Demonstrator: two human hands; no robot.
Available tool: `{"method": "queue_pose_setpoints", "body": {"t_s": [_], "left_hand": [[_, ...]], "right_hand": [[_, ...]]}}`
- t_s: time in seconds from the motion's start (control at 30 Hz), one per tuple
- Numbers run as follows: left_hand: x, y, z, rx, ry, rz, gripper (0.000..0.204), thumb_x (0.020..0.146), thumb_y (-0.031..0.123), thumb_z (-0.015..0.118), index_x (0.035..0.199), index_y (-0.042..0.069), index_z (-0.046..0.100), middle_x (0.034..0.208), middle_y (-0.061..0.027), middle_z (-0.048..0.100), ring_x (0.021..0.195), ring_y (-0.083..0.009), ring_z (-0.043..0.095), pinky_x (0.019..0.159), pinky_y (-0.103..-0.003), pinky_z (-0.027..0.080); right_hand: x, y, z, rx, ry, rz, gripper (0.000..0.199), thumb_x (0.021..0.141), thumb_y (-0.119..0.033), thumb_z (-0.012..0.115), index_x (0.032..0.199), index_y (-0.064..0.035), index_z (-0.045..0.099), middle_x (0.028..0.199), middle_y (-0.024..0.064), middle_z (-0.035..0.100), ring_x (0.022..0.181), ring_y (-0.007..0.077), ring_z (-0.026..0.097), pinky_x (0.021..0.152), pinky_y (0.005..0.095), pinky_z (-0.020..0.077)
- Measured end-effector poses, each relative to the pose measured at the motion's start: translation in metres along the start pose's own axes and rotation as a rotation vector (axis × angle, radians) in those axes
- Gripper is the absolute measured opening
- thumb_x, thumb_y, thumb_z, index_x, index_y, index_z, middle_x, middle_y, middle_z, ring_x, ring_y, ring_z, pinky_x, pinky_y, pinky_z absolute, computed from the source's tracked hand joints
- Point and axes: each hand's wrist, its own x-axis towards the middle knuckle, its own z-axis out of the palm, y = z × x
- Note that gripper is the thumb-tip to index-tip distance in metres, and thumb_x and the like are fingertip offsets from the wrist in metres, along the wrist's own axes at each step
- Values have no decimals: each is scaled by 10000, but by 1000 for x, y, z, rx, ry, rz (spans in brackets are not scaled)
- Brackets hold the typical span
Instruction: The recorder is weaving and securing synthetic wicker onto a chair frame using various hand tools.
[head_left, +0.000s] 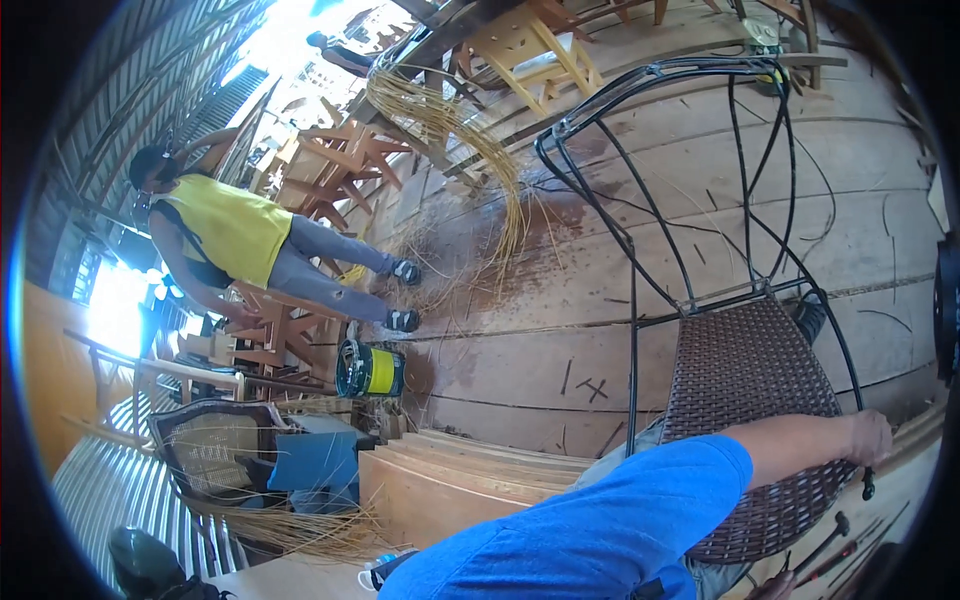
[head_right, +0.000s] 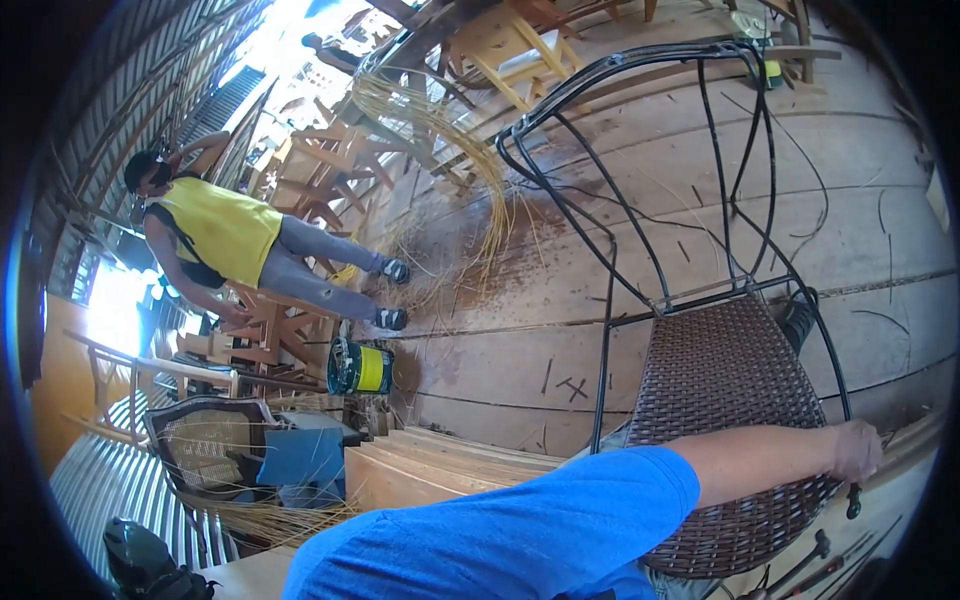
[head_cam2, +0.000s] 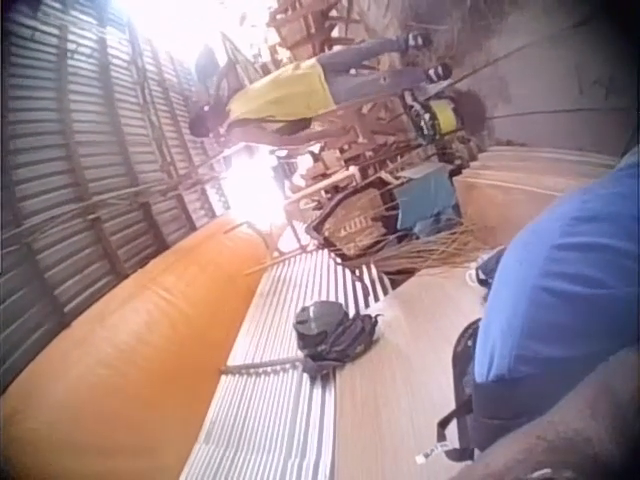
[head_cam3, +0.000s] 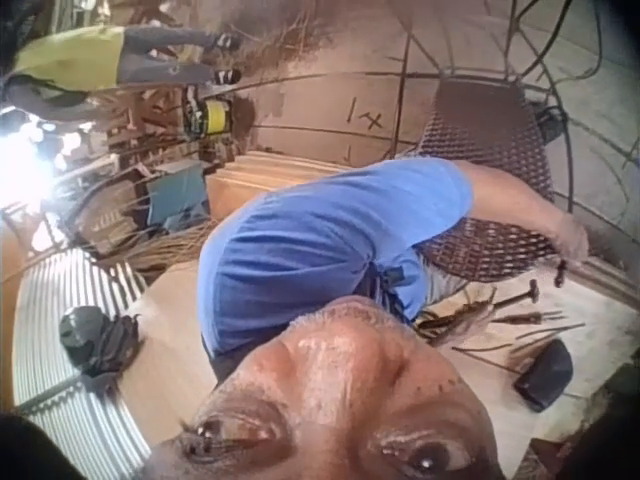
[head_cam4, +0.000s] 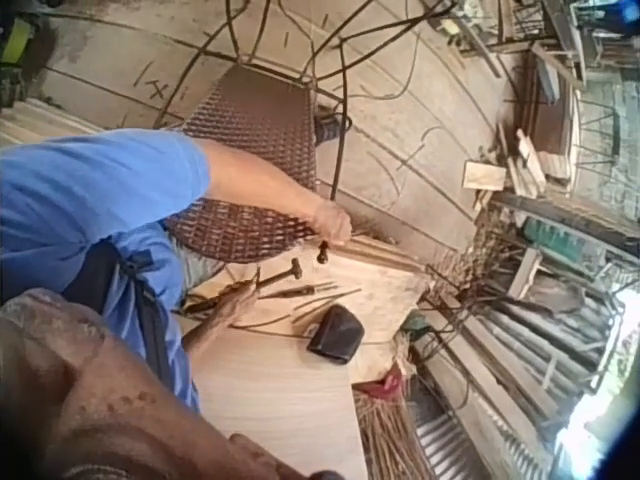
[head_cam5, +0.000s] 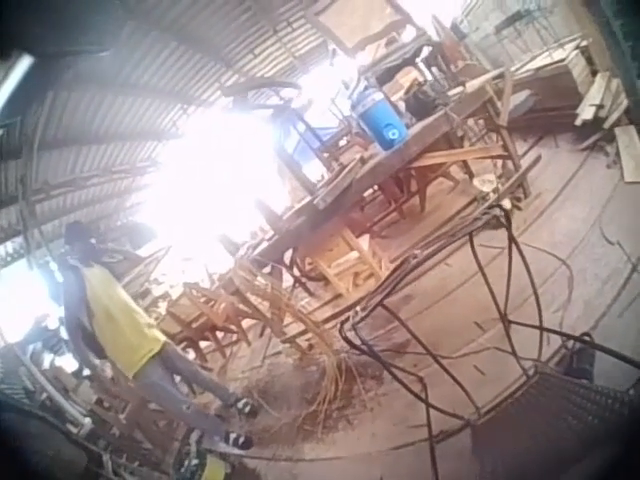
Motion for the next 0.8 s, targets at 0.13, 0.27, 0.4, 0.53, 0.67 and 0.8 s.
{"method": "queue_pose_setpoints", "body": {"t_s": [0.13, 0.27, 0.4, 0.53, 0.67, 0.8], "left_hand": [[-5, 34, -20, 6, -116, 51, 128, 684, 162, 567, 623, 99, 661, 697, -122, 657, 678, -292, 650, 589, -419, 514], [-26, 38, -56, -5, -240, 201, 156, 740, 139, 535, 706, 80, 676, 766, -141, 659, 756, -307, 646, 644, -391, 527], [-51, 11, -71, -68, -263, 277, 281, 832, 272, 473, 813, 56, 652, 872, -174, 639, 824, -312, 614, 722, -396, 496], [-54, 27, -99, -161, -355, 175, 270, 845, 246, 462, 811, 59, 655, 852, -139, 650, 836, -309, 628, 725, -406, 501], [-52, 32, -90, -218, -382, 139, 294, 853, 262, 440, 867, 61, 654, 901, -126, 651, 877, -305, 617, 773, -402, 477], [-57, 38, -94, -153, -384, 138, 282, 834, 215, 445, 910, 54, 664, 962, -119, 656, 926, -287, 619, 791, -384, 481]], "right_hand": [[-61, -70, 0, -138, -181, 785, 682, 915, -516, 400, 1405, -58, 273, 1209, 184, 465, 1095, 240, 422, 923, 365, 348], [-158, 95, 38, -251, 62, 543, 479, 929, -388, 427, 1195, -1, 518, 1095, 229, 565, 1005, 349, 539, 875, 437, 427], [-175, 99, 58, -392, -6, 566, 422, 907, -325, 501, 1202, -24, 500, 1197, 203, 545, 1083, 363, 527, 914, 413, 412], [-157, 3, 44, -243, -143, 632, 343, 925, -275, 427, 1152, -21, 462, 1023, 207, 559, 1011, 379, 513, 862, 416, 400], [-170, 14, 31, -260, -42, 497, 299, 935, -198, 423, 1163, -12, 476, 1118, 153, 529, 1050, 327, 500, 911, 383, 385], [-94, -104, 24, -454, -6, 52, 459, 895, -274, 507, 1258, 0, 439, 1305, 166, 436, 1224, 369, 386, 1030, 439, 294]]}}
